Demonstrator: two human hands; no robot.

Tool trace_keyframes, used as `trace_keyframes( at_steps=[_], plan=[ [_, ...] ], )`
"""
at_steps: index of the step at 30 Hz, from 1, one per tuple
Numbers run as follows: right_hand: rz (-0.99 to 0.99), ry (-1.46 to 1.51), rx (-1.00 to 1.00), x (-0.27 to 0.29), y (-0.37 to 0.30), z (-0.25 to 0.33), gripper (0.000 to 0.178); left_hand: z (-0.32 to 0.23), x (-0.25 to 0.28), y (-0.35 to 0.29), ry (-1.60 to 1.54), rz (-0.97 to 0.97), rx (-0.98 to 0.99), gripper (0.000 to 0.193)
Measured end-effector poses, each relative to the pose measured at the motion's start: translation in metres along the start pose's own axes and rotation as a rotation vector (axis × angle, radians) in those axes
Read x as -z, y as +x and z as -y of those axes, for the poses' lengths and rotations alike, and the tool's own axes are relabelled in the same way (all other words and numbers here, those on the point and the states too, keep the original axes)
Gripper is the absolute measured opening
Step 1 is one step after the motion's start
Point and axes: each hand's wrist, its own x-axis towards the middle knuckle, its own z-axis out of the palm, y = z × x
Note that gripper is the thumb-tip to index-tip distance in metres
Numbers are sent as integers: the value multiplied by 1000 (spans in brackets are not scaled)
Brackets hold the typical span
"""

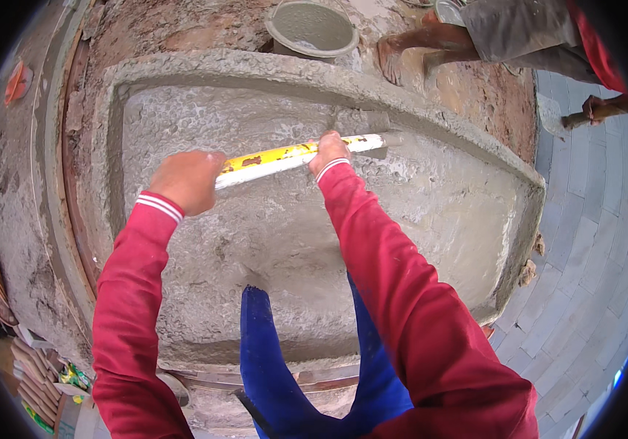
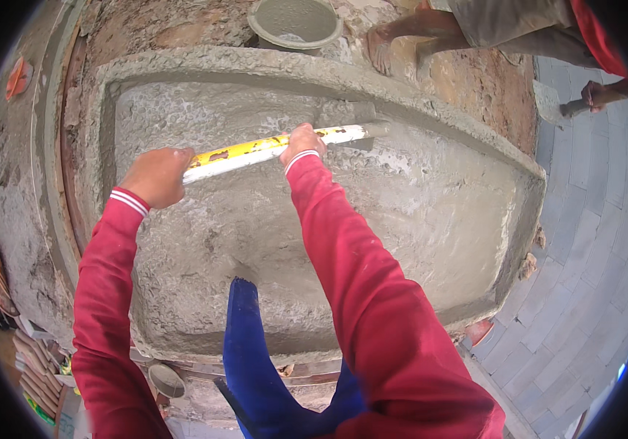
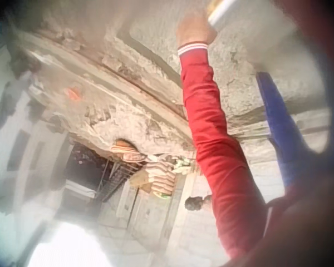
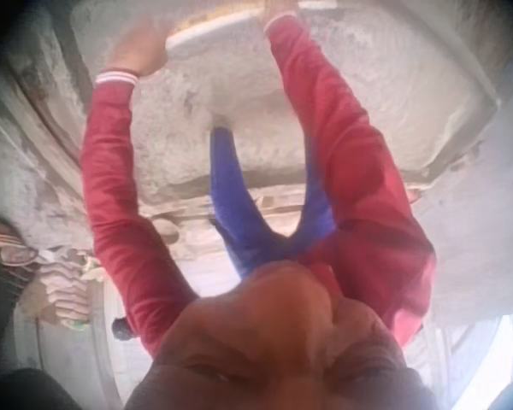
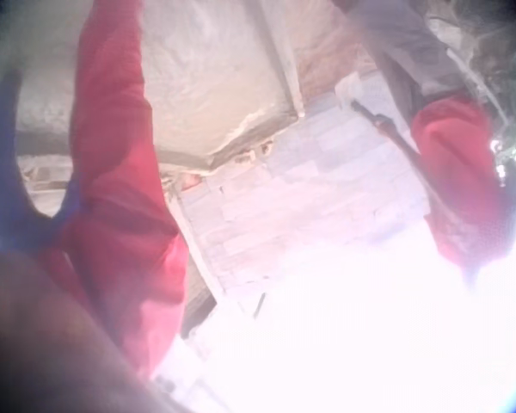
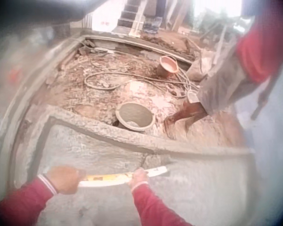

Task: The person pours wet concrete from a bucket onto a rectangular slab and uses a long straightedge to level the surface. They repeatedly scoop and pour concrete, then drag the straightedge across the slab to smooth it, while other workers assist nearby.

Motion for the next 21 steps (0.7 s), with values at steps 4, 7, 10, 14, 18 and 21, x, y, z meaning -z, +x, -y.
trace_keyframes(
  at_steps=[4, 7, 10, 14, 18, 21],
  plan=[
    [150, -45, 89, -113, -74, 21, 37, 59, -29, -109, -17, -70, 142, 25],
    [158, 1112, -509, -205, -201, 63, 46, 71, -41, -223, 39, -16, 424, 34],
    [372, 973, -577, -216, -295, 77, 57, 60, -49, -307, 62, 54, 629, 40],
    [203, 1133, -568, -175, -317, 9, 56, 13, -62, -327, 42, 114, 589, 36],
    [-17, 1113, -546, -31, -227, -90, 62, -74, -116, -231, -200, 143, 329, 32],
    [-355, 920, -435, 103, -121, -153, 52, -150, -157, -92, -383, 91, 64, 27]
  ],
)
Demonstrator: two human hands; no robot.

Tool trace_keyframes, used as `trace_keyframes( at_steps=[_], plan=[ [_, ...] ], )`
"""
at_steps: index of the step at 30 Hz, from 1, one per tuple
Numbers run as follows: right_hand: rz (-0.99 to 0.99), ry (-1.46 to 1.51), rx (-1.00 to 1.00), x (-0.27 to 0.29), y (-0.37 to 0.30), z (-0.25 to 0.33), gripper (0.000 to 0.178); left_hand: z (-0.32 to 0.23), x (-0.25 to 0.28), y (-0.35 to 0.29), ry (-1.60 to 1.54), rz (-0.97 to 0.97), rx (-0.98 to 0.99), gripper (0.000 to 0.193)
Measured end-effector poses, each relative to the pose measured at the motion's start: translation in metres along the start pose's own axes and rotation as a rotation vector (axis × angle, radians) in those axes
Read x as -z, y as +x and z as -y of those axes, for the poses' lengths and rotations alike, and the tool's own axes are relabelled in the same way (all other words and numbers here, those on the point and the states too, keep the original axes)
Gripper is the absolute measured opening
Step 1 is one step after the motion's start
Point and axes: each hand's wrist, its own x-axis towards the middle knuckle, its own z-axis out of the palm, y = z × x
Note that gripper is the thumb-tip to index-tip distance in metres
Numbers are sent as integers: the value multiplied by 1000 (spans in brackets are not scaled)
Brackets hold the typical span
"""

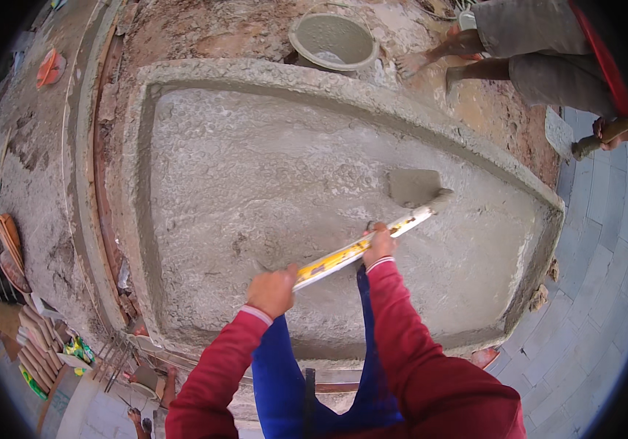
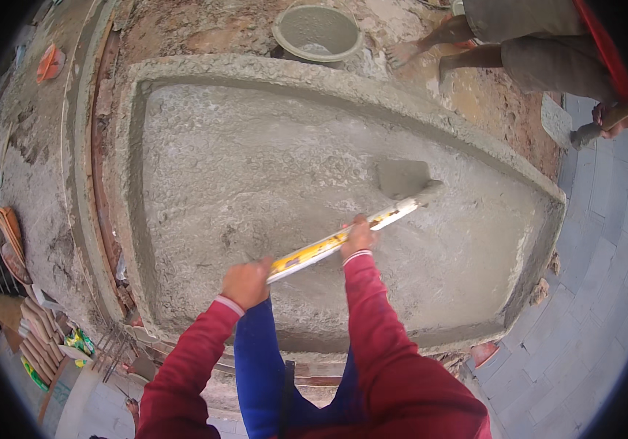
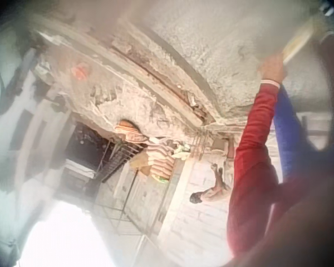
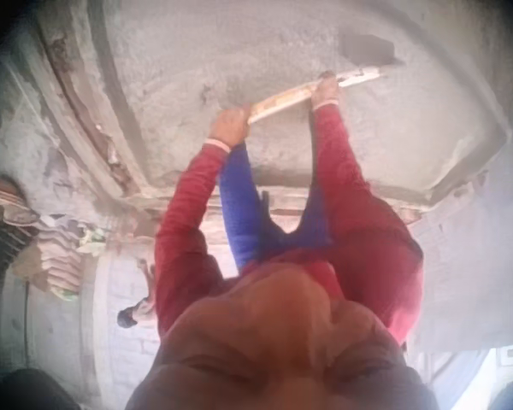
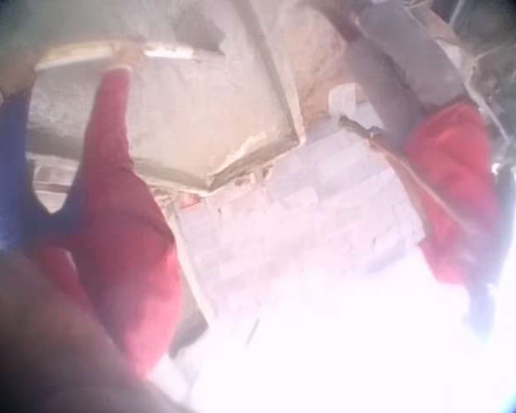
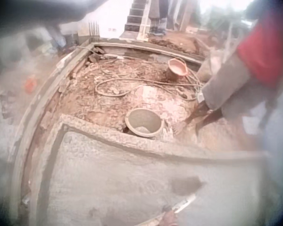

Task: The person pours wet concrete from a bucket onto a rectangular slab and uses a long straightedge to level the surface. They repeatedly scoop and pour concrete, then drag the straightedge across the slab to smooth it, while other workers assist nearby.

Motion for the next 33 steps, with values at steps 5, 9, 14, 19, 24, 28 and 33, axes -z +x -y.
trace_keyframes(
  at_steps=[5, 9, 14, 19, 24, 28, 33],
  plan=[
    [-148, -22, 58, 73, 199, 124, 24, -93, -27, 184, -70, -24, -321, 26],
    [-77, -251, 89, 47, 206, 91, 27, -79, 7, 164, 36, 46, -263, 24],
    [334, -1341, 712, -28, 135, -69, 31, 42, 88, 57, 226, -32, -162, 23],
    [472, -432, 54, -158, -30, -240, 39, 151, 143, -98, 397, -97, 121, 23],
    [473, -13, -524, -156, -209, -232, 12, 156, 100, -219, 293, -143, 374, 23],
    [574, -364, -322, -67, -216, -207, 13, 89, 3, -279, -98, -158, 561, 35],
    [655, -833, 187, -2, -207, -86, 46, -55, -122, -254, -1123, -257, 476, 69]
  ],
)
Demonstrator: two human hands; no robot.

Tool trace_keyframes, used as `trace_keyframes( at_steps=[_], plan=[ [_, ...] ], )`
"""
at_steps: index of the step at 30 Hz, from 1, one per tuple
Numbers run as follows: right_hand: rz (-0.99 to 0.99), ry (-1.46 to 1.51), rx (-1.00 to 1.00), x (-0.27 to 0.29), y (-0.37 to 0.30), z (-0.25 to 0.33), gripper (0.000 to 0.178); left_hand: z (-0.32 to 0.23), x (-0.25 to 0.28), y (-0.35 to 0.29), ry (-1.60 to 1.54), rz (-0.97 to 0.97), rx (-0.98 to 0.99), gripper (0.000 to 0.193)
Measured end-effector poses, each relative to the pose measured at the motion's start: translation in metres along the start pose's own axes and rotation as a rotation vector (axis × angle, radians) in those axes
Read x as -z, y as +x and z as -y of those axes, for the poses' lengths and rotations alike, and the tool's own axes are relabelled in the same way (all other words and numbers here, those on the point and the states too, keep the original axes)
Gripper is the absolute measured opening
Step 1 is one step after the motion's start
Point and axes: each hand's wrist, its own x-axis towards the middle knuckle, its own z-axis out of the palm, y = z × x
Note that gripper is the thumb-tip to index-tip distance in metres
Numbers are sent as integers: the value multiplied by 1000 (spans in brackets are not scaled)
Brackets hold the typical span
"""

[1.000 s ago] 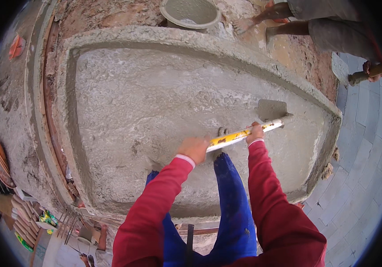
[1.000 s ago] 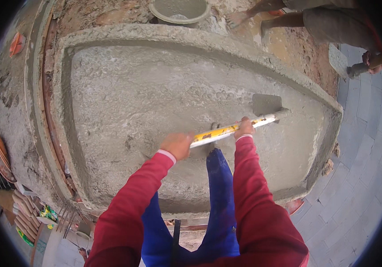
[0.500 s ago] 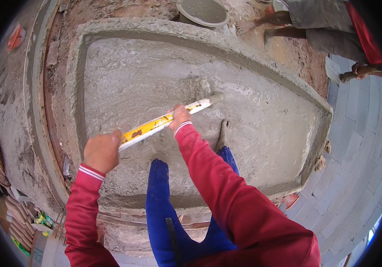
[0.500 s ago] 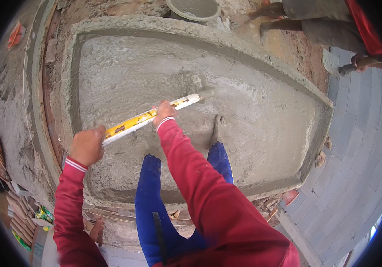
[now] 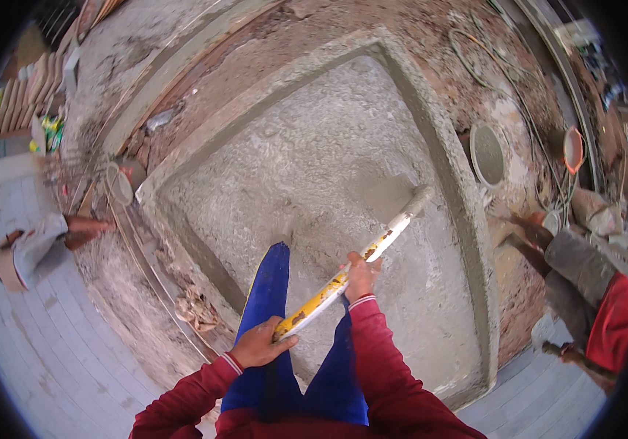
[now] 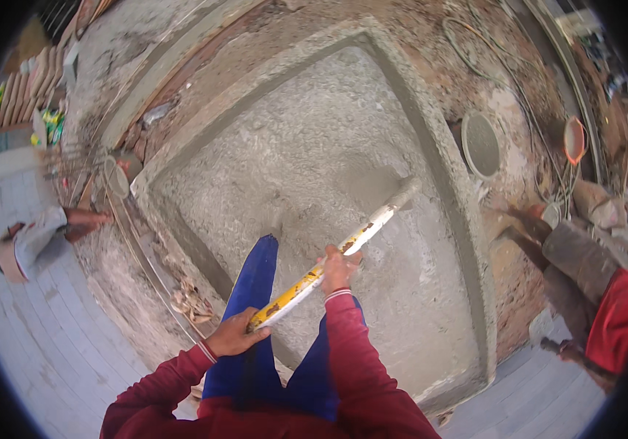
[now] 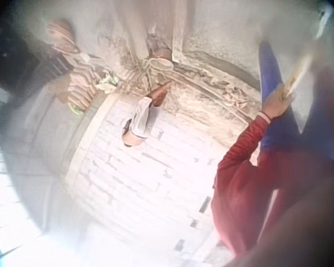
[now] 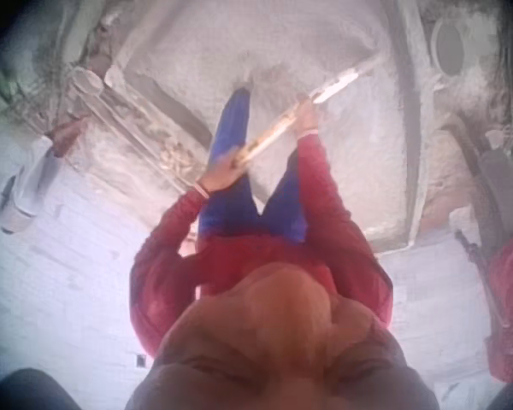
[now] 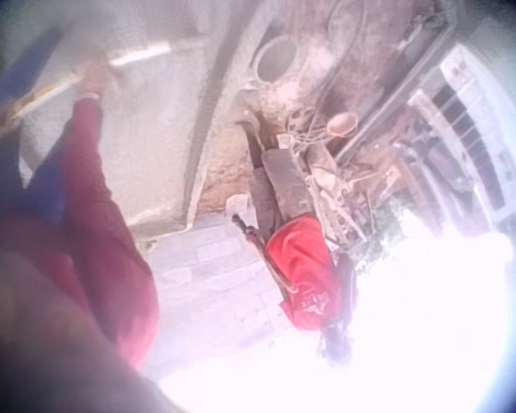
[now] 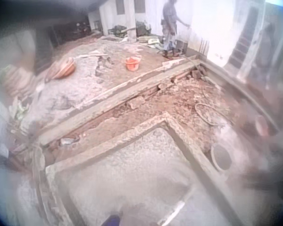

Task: The person pours wet concrete from a bucket onto a rectangular slab and uses a long straightedge to level the surface. They repeatedly scoop and pour concrete, then drag the straightedge across the slab to smooth it, while other workers assist nearby.

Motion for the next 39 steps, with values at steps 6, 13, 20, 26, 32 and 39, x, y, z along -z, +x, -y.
trace_keyframes(
  at_steps=[6, 13, 20, 26, 32, 39],
  plan=[
    [435, -654, 156, 91, 9, 65, 39, -44, -121, 72, -1093, 29, 33, 81],
    [1095, -1435, 461, 146, -107, 46, 60, -7, -182, 147, -2031, -246, -135, 80],
    [1039, -2521, 954, 185, -158, 64, 48, 71, -266, 82, -2834, -778, -104, 17],
    [1541, -2819, 1339, 101, -197, 31, 38, 77, -349, 23, -3386, -1067, -371, 14],
    [2401, -2784, 1373, 51, -205, -163, 35, 149, -479, 41, -3482, -1960, -226, 15],
    [3011, -2258, 1737, 63, -184, -369, 18, 287, -565, 113, -3381, -1982, 805, 19]
  ],
)
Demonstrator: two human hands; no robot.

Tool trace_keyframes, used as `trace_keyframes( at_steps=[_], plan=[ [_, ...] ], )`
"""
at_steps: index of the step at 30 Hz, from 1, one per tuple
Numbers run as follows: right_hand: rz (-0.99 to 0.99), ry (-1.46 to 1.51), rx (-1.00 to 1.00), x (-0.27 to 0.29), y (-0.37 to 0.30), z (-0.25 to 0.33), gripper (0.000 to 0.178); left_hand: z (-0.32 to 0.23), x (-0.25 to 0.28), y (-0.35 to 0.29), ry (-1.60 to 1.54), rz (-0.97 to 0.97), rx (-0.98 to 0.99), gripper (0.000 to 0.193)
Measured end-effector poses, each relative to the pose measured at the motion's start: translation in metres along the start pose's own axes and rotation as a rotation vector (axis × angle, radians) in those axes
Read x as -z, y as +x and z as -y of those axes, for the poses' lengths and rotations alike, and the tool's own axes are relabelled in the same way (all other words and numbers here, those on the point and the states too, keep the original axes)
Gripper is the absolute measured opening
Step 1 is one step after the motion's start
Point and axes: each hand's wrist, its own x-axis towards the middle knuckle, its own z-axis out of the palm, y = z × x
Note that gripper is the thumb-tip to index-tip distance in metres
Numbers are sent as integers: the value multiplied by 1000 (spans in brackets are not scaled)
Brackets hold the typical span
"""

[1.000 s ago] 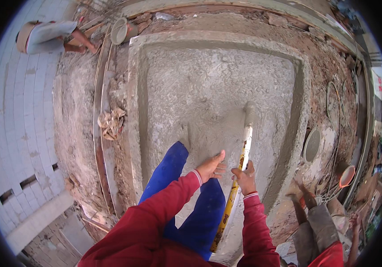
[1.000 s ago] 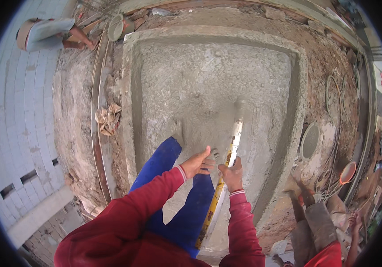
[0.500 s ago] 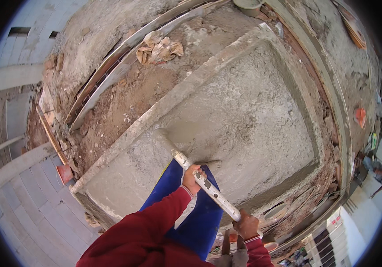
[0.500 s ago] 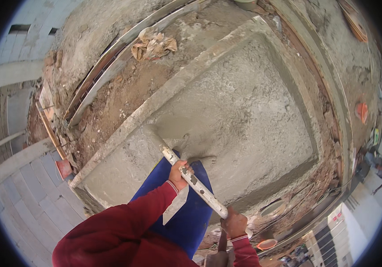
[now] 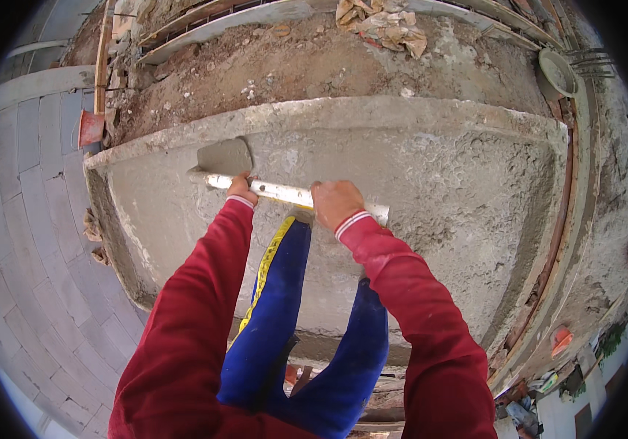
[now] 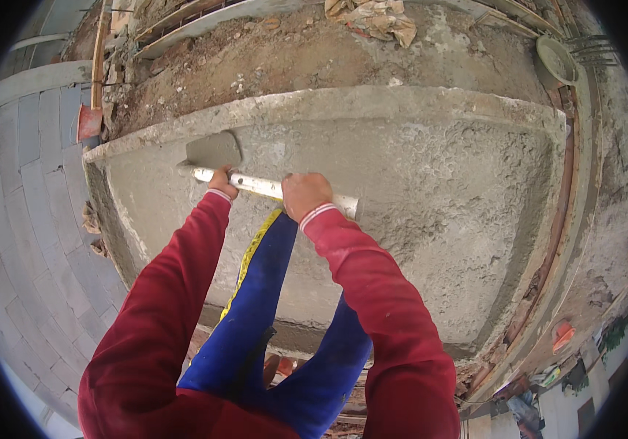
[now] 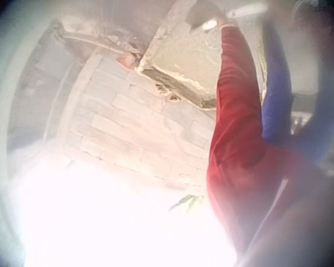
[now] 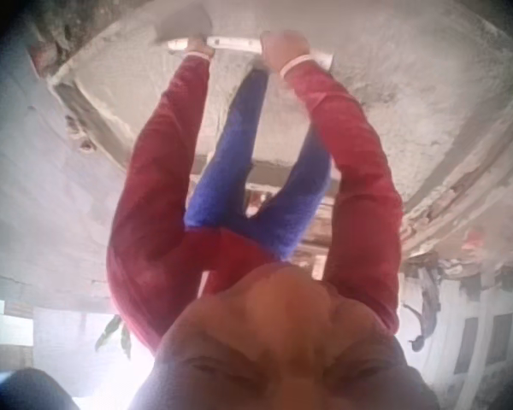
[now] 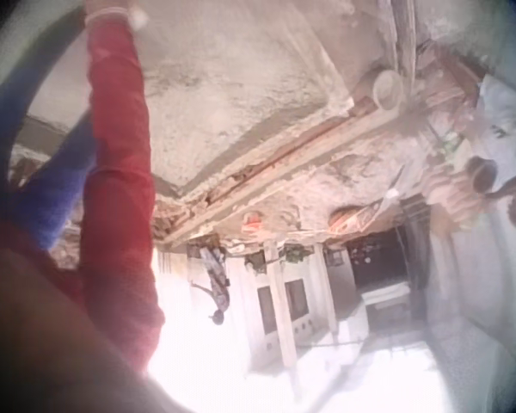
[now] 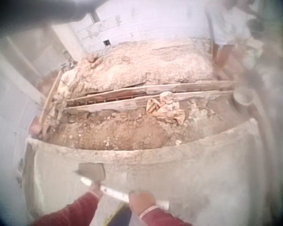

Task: The person pours wet concrete from a bucket onto a rectangular slab and uses a long straightedge to level the surface. They repeatedly scoop and pour concrete, then drag the straightedge across the slab to smooth it, while other workers assist nearby.

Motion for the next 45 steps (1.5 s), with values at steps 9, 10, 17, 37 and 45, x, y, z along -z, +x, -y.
trace_keyframes(
  at_steps=[9, 10, 17, 37, 45],
  plan=[
    [141, -160, -159, 63, -133, -173, 21, 186, -162, -108, -163, 67, 160, 8],
    [134, -187, -150, 71, -154, -189, 21, 210, -167, -122, -163, 102, 187, 8],
    [128, -69, -673, 78, -368, -264, 25, 392, -280, -317, 50, 339, 331, 18],
    [37, -137, -64, 44, -164, -225, 23, 209, -160, -166, -259, 180, 107, 8],
    [117, -242, -210, 103, -227, -296, 28, 295, -247, -240, -243, 226, 316, 9]
  ],
)
